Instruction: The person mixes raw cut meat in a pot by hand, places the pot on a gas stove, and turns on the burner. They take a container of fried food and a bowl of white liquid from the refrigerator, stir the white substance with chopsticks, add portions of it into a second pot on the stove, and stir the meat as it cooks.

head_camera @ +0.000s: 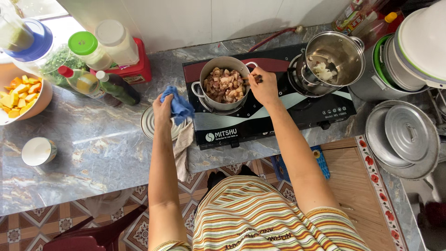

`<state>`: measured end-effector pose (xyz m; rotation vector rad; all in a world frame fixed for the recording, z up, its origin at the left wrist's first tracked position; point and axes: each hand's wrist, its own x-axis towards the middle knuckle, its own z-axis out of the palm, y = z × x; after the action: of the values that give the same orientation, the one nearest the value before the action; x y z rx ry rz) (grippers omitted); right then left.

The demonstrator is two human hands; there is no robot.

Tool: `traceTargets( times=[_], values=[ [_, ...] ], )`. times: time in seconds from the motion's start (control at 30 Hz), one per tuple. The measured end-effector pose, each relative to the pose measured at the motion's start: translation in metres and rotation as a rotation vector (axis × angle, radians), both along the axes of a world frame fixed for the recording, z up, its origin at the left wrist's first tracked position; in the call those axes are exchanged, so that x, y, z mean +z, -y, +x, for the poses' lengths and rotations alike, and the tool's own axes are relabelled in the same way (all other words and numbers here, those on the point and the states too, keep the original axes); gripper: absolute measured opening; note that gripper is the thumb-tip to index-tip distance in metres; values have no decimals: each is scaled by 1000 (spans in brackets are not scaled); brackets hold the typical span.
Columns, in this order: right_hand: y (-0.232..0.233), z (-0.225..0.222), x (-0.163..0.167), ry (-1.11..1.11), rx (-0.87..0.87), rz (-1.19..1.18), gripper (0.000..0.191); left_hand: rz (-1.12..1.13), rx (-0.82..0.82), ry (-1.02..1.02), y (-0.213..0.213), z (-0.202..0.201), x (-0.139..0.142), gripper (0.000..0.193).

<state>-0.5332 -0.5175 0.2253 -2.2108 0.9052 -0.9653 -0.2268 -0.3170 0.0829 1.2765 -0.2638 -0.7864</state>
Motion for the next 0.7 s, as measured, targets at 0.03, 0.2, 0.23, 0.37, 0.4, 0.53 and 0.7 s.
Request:
traceTargets(
  times=[0.03, 0.2, 0.23, 0.37, 0.4, 0.53, 0.7],
  values=[
    [-1, 0, -6, 4, -10, 54, 15, 46, 0, 50, 1, 0, -6, 43],
    [6, -6, -13, 58, -40, 209, 17, 440, -98, 904, -5, -55, -41, 76],
    [7, -9, -10, 58, -43, 222, 17, 412, -46, 1382, -8, -70, -46, 89],
    [-4, -16, 2, 119, 63, 217, 14, 344, -241, 1376, -21, -86, -57, 81],
    [-11, -18, 6, 84, 95, 158, 14, 410, -290, 1285, -22, -76, -54, 71],
    [-34, -23, 30, -4, 172, 159, 12, 204, -33, 891, -3, -43, -27, 70],
    [-27, -25, 54, -163, 270, 223, 12, 220, 92, 796, 33, -39, 15, 58]
  ],
)
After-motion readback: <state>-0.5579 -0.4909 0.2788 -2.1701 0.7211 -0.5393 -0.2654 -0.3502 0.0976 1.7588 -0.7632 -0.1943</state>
